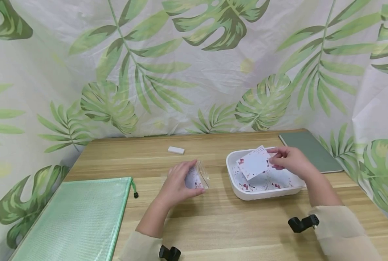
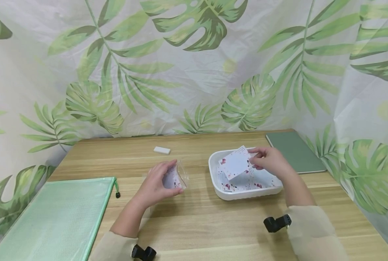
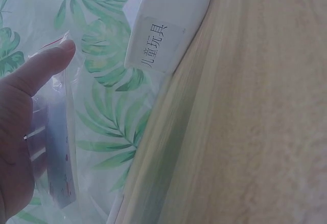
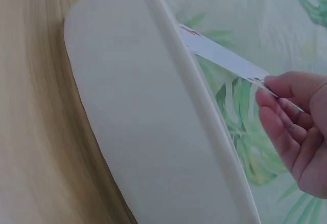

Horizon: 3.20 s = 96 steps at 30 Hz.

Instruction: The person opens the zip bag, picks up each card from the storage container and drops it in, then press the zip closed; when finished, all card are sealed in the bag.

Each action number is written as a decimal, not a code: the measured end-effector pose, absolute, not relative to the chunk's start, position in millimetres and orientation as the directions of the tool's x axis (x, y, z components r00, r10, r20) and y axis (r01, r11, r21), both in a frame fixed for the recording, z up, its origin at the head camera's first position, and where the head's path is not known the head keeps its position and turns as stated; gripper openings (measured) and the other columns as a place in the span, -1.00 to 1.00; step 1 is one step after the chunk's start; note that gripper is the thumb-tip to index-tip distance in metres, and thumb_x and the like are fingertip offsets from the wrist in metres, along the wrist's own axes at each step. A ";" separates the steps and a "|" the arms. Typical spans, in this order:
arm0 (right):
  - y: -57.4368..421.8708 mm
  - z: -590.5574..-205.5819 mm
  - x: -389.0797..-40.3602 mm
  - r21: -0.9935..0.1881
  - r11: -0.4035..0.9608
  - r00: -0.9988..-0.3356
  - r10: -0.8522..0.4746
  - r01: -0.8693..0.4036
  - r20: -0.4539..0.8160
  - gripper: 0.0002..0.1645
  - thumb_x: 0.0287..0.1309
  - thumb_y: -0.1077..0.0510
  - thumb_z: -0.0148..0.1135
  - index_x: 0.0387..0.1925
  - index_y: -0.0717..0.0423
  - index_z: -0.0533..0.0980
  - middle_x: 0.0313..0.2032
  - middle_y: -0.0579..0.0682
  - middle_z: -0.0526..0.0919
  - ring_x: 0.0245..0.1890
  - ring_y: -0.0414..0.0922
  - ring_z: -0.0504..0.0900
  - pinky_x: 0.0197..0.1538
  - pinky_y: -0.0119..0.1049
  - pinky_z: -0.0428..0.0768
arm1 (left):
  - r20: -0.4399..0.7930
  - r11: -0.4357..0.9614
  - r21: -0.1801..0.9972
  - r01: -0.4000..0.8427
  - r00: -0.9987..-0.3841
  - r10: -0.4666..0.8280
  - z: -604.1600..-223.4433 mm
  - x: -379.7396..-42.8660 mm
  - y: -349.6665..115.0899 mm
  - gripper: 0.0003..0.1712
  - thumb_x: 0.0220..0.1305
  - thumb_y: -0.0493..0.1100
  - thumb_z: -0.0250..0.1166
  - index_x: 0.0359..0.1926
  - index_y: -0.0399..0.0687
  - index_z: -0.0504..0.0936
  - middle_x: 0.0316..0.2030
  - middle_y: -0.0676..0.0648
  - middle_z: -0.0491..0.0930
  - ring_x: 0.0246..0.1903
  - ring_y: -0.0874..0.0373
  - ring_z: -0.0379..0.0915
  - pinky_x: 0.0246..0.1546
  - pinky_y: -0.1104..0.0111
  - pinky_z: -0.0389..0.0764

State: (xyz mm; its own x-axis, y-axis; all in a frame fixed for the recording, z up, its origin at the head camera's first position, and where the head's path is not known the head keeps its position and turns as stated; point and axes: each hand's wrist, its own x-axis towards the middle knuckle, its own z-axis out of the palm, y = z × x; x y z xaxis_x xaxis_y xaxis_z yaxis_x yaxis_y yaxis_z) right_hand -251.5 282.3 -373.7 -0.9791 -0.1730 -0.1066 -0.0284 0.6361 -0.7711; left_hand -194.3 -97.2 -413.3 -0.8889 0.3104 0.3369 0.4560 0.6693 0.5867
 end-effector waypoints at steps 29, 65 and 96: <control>163.5 -387.4 -188.1 -0.975 0.224 -1.000 0.018 -0.004 0.008 -0.53 0.11 0.29 0.34 0.09 0.34 0.56 -0.49 -0.13 0.62 -0.52 -0.33 0.63 -0.34 -0.48 0.64 | 0.321 0.690 0.601 0.404 -0.912 0.255 -415.9 -195.1 -96.0 0.09 -0.20 0.08 0.61 0.37 -0.11 0.35 0.27 -0.14 0.46 0.28 -0.09 0.33 0.30 0.00 0.23; 115.9 -405.0 -204.5 -0.963 0.254 -0.946 -0.323 -0.087 0.000 -0.59 0.17 0.20 0.32 0.04 0.31 0.60 -0.52 -0.11 0.59 -0.54 -0.25 0.55 -0.38 -0.43 0.61 | 0.370 0.685 0.540 0.489 -0.869 0.328 -416.5 -194.6 -93.1 0.00 -0.16 0.08 0.59 0.33 -0.07 0.41 0.21 -0.11 0.52 0.21 -0.01 0.40 0.09 0.11 0.30; 228.8 -398.9 -265.6 -0.736 0.676 -0.976 -0.184 -0.037 -0.119 -0.53 0.27 0.02 0.25 0.14 0.15 0.55 -0.10 0.12 0.64 -0.17 -0.03 0.54 -0.17 -0.29 0.55 | 0.361 0.674 0.557 0.485 -0.872 0.330 -414.8 -195.3 -94.8 0.02 -0.15 0.09 0.58 0.34 -0.14 0.39 0.21 -0.14 0.51 0.22 -0.04 0.39 0.19 0.02 0.30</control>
